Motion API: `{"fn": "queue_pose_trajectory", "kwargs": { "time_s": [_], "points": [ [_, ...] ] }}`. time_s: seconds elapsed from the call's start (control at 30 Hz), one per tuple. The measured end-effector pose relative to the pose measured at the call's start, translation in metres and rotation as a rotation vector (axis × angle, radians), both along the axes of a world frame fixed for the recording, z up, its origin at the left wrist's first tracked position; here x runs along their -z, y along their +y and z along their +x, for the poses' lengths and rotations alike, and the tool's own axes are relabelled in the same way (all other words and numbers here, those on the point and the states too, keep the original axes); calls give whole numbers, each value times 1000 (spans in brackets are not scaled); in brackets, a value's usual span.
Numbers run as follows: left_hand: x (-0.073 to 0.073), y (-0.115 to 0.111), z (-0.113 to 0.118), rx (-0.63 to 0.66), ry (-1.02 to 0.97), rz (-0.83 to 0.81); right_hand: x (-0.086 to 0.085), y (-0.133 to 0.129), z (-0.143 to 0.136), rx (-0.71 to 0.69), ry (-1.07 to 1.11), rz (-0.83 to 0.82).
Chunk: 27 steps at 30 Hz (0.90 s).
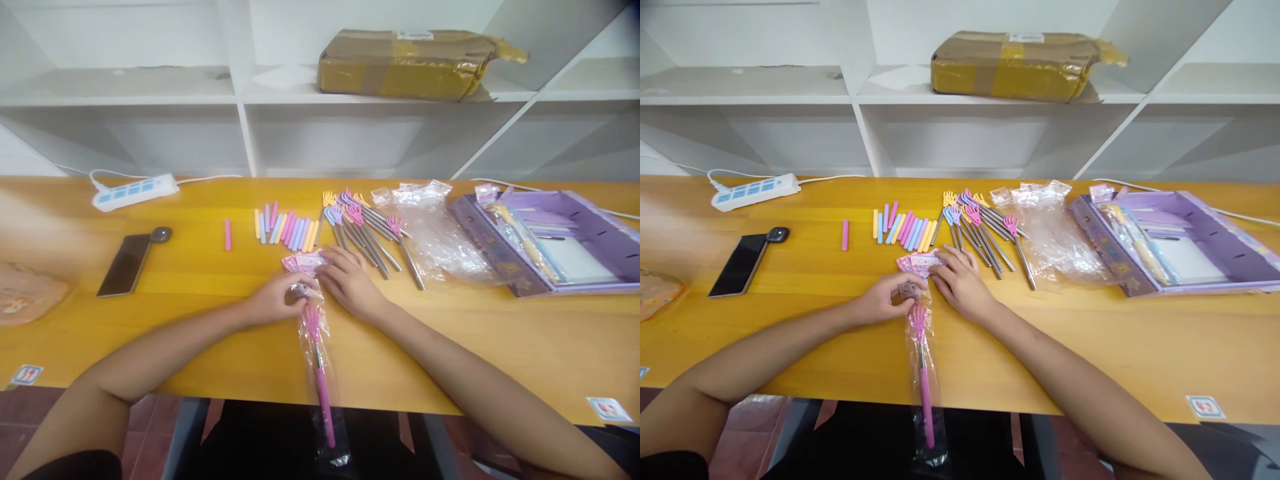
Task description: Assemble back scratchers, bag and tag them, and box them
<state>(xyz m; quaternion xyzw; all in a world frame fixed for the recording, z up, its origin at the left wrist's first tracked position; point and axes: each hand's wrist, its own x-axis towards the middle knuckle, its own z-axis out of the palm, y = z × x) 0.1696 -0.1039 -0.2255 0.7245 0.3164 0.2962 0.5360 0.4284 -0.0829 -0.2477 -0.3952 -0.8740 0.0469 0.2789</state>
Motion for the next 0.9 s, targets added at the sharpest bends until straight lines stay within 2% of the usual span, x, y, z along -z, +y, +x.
{"fn": "queue_pose_trajectory", "kwargs": {
  "time_s": [0.3,0.57,0.73,0.9],
  "points": [
    [0,1,1,-45,-12,-183,4,4,1,-6,113,28],
    [5,2,-1,-1,37,-27,3,4,0,61,103,-10],
    [6,2,-1,19,1,-56,5,6,0,118,119,-17],
    [2,2,-1,24,8,-106,5,9,0,110,137,-47]
  ]
}}
